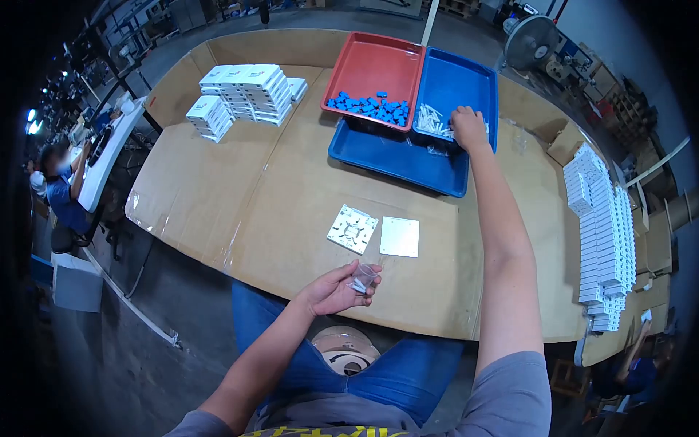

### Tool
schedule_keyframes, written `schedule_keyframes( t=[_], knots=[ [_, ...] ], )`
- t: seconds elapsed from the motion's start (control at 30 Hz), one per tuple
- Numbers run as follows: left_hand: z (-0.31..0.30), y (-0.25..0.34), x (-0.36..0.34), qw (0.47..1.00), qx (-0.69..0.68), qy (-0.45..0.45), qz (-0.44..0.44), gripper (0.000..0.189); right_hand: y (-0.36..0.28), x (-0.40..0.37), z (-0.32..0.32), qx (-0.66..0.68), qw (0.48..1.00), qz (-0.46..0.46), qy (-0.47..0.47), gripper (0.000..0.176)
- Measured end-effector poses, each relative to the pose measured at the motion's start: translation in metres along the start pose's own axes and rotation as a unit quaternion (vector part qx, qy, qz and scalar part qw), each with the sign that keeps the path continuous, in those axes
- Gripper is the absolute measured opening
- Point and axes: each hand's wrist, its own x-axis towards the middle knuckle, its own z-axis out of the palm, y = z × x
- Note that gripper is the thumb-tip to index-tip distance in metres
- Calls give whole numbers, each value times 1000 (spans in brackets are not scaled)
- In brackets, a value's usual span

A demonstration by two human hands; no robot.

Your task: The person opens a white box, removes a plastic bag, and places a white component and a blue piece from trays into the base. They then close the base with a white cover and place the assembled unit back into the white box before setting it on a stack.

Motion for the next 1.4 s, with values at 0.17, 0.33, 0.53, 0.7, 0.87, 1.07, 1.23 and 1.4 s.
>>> schedule_keyframes(
  t=[0.17,0.33,0.53,0.7,0.87,1.07,1.23,1.4],
  knots=[
    [3,0,0,1000,7,2,0,55,-5,1,-16,1,999,41,-11,11],
    [6,2,0,1000,8,4,4,55,0,18,-27,595,758,235,126,17],
    [4,-2,-1,1000,2,17,13,55,-43,-64,-99,604,758,216,115,17],
    [3,-6,-4,997,16,6,71,55,-104,-193,-102,647,717,260,20,18],
    [11,-14,-9,987,71,39,137,54,-185,-312,-137,659,683,313,-36,11],
    [52,-43,-29,976,126,118,136,57,-222,-340,-192,726,598,335,64,8],
    [62,-74,-45,973,161,130,104,58,-229,-349,-205,694,665,275,16,9],
    [67,-87,-59,968,184,139,103,56,-240,-351,-227,686,687,225,-85,12]
  ],
)
